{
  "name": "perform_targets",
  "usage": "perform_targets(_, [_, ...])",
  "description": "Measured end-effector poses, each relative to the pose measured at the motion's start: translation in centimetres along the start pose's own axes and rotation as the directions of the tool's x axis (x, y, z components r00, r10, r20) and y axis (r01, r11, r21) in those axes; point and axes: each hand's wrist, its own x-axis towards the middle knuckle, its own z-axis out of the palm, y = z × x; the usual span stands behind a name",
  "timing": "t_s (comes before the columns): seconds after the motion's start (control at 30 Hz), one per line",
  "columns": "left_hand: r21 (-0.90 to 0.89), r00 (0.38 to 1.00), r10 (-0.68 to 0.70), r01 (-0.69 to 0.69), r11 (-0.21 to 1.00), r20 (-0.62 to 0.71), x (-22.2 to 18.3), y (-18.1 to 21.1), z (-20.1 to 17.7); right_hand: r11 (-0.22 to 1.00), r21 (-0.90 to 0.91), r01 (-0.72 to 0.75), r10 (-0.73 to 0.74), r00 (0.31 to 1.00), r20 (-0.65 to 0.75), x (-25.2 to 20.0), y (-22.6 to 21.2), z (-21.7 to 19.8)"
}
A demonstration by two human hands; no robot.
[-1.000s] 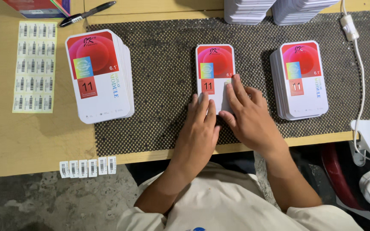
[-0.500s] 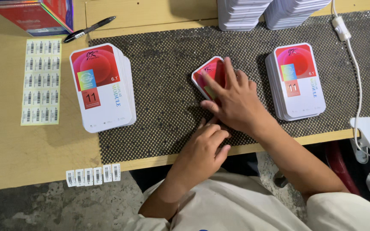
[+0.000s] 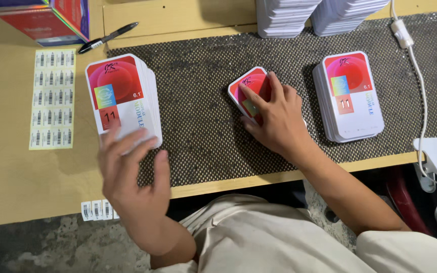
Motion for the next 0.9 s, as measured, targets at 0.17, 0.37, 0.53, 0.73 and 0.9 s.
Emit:
perform_targets(0.17, [0.414,0.955,-0.283,0.223,0.883,0.088,-0.8,-3.3,0.8,0.982,0.16,-0.097,0.111,0.99,-0.086,-0.7,1.8,-4.3])
perform_targets(0.37, [0.529,0.886,-0.462,0.412,0.742,-0.042,0.4,-3.1,1.7,0.884,0.156,-0.44,0.459,0.879,-0.124,-3.2,7.3,-10.0])
perform_targets(0.53, [0.544,0.902,-0.425,0.397,0.739,-0.081,1.2,-3.2,1.4,0.814,0.173,-0.554,0.56,0.828,0.017,-2.9,9.5,-8.5])
perform_targets(0.73, [0.495,0.911,-0.38,0.408,0.767,-0.16,1.0,-2.3,1.1,0.84,0.122,-0.528,0.528,0.849,0.04,-3.0,9.4,-8.1])
perform_targets(0.9, [0.399,0.963,-0.248,0.271,0.876,-0.108,0.2,0.7,3.3,0.913,0.224,-0.341,0.373,0.92,-0.121,-4.5,8.3,-7.9])
